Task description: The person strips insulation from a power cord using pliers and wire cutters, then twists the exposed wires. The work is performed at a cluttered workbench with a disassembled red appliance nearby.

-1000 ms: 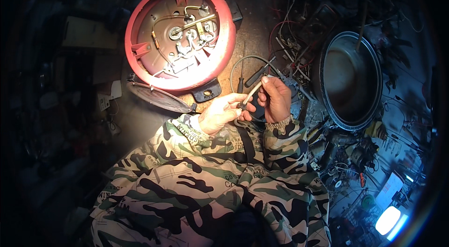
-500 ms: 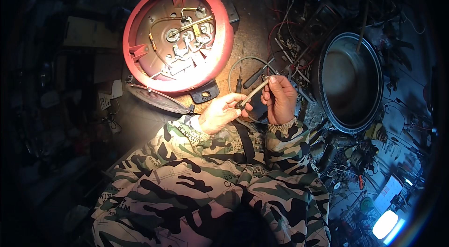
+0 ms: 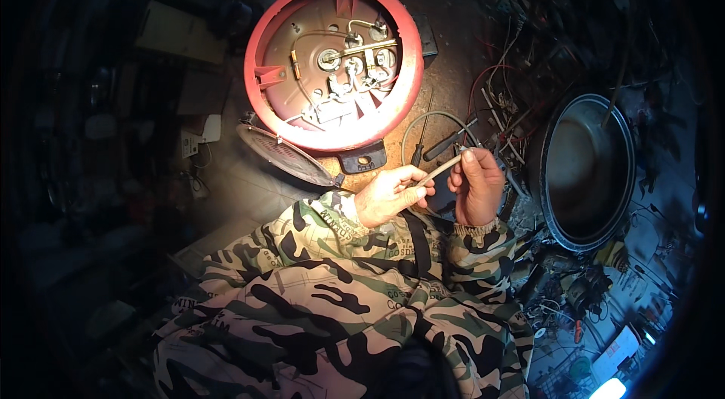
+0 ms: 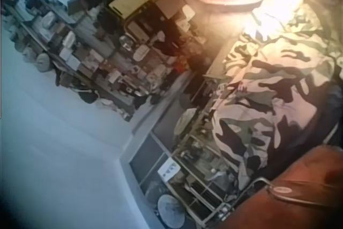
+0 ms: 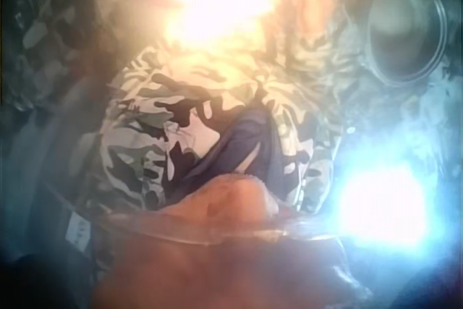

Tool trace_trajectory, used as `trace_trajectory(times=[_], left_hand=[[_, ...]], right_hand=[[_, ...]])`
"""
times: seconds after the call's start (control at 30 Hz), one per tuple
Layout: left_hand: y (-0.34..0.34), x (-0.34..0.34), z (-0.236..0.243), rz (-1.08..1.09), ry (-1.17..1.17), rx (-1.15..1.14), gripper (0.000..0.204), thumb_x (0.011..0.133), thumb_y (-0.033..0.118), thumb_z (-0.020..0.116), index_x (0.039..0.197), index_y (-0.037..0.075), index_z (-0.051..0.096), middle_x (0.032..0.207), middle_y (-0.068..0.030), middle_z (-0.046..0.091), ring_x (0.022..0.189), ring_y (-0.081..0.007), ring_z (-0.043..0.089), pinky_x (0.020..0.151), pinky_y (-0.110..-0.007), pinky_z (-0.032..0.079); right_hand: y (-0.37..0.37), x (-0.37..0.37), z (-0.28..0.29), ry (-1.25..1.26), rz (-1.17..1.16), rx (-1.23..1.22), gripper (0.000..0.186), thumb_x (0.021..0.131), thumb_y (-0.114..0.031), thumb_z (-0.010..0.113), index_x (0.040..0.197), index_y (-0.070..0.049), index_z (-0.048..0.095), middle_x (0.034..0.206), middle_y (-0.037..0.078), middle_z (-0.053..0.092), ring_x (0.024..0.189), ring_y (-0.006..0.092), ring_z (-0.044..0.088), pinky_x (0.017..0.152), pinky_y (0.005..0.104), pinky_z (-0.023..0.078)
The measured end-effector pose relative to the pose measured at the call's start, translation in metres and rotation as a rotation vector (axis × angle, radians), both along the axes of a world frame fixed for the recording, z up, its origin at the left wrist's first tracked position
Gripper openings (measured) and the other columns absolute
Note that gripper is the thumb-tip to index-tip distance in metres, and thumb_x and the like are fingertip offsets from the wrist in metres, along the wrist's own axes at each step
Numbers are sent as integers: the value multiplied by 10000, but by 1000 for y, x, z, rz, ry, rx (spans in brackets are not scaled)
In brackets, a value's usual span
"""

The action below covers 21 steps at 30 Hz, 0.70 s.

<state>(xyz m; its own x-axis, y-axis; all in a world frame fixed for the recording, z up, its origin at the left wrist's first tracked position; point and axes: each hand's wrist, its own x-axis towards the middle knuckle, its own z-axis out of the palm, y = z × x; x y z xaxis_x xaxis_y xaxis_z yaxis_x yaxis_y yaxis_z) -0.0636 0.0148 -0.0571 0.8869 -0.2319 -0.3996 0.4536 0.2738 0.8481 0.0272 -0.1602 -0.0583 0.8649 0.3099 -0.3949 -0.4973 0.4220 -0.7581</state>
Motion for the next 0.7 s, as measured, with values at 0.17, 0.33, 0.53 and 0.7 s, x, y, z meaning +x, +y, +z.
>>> trace_trajectory(times=[0.17,0.33,0.53,0.7], left_hand=[[1,-3,-3,80,-10,36,302,1015,218,553,1149,-48,601,1030,-97,674,844,-112,629,791,-264,503],[2,-8,-6,165,77,-61,287,1014,185,523,1160,-59,567,1041,-141,668,869,-167,653,810,-301,518],[1,-5,-2,101,80,37,265,963,89,461,1157,-62,560,1063,-156,665,929,-189,656,864,-323,522],[3,-5,-9,86,25,47,279,941,118,480,1134,-57,577,1049,-145,669,939,-186,647,871,-322,516]], right_hand=[[7,-7,1,-28,49,28,136,974,-103,619,1030,21,621,828,68,623,642,108,556,551,236,458],[8,-22,-8,-57,169,-98,191,968,-61,599,1121,53,620,873,68,639,684,94,555,616,220,452],[2,-31,-13,-132,206,-151,202,964,-51,606,1134,59,609,827,33,623,673,69,532,610,213,434],[2,-34,-1,-114,202,-172,209,961,-43,604,1148,50,608,821,8,624,679,44,528,616,199,435]])
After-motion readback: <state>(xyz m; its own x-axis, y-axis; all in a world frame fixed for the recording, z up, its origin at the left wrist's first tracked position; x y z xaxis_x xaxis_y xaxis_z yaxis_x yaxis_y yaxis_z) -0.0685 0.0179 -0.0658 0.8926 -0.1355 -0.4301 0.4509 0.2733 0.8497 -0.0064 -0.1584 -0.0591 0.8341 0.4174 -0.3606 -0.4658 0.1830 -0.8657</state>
